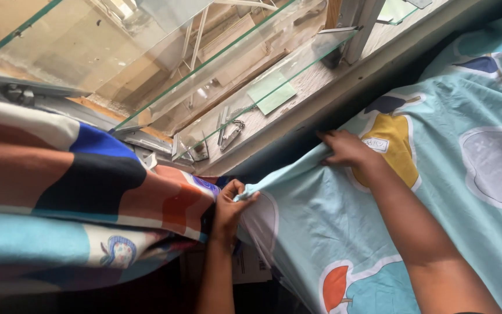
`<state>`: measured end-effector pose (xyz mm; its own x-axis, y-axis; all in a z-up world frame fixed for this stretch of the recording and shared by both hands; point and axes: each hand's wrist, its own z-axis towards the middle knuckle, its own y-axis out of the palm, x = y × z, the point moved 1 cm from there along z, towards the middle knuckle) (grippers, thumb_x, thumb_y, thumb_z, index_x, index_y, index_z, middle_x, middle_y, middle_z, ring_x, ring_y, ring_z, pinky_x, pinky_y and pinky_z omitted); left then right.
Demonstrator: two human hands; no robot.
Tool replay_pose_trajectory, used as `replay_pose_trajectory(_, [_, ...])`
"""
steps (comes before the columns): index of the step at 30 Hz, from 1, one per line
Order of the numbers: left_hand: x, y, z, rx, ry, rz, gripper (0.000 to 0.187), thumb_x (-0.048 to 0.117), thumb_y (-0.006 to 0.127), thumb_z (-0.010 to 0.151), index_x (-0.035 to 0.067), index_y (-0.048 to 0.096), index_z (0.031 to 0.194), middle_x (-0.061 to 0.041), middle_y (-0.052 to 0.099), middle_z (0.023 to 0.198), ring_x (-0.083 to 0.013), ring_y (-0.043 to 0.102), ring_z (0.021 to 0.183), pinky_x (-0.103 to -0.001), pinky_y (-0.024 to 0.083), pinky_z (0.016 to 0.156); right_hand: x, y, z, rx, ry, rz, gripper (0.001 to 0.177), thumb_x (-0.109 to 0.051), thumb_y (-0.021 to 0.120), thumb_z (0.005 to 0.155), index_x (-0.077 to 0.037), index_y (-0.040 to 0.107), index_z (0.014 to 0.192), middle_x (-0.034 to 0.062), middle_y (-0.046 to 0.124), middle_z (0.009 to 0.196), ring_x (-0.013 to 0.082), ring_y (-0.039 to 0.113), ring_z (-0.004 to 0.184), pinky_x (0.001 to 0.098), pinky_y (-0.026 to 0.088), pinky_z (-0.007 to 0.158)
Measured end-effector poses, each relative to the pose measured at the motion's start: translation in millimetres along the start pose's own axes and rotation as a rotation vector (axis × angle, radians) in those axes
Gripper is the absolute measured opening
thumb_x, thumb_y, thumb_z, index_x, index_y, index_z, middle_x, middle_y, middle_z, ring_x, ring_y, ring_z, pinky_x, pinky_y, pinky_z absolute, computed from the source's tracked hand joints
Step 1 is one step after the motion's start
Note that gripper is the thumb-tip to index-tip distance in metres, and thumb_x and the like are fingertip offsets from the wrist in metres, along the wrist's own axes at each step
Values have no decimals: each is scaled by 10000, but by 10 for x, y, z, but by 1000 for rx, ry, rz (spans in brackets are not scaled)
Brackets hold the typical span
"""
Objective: The person is making a bed by spreading and tucking in a bedsheet over a mattress.
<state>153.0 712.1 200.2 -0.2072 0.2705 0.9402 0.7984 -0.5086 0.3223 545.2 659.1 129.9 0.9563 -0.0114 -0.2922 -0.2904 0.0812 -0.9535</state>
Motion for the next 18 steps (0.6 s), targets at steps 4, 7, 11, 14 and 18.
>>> replay_pose_trajectory(4, [226,61,-137,-128,104,92,391,-99,790,833,139,484,780,79,521,816,-24,496,773,-175,400,707,-346,-241,11,-255,136,-35,492,-195,780,756,-211,706,1242,76,691,1200,308,652,1183,425,539,975])
replay_pose_trajectory(7, [355,-5,-97,-40,290,370,307,-146,659,844,97,473,825,53,442,835,-50,444,804,-213,350,701,-714,-604,-103,233,135,-54,162,-69,651,901,-113,671,1056,117,632,1044,342,666,1012,469,544,881])
replay_pose_trajectory(11, [781,221,-157,179,608,773,227,-145,631,784,49,521,827,-62,542,789,-174,586,762,-278,465,692,-842,-666,-184,766,83,75,92,-116,590,1054,-40,563,1009,184,550,1008,390,617,939,487,521,840])
replay_pose_trajectory(14, [671,247,-76,261,743,918,216,-110,672,813,39,519,840,-122,556,811,-279,605,765,-333,468,689,-776,-457,-158,955,72,111,99,-125,574,1077,-35,536,1059,204,523,1063,411,594,996,506,506,889])
replay_pose_trajectory(18, [-109,-77,380,345,871,1161,189,-44,719,852,76,600,937,-103,606,911,-320,617,901,-422,475,803,-43,408,138,781,266,109,140,-22,501,954,-67,552,1076,184,545,1118,416,583,1066,504,493,933])
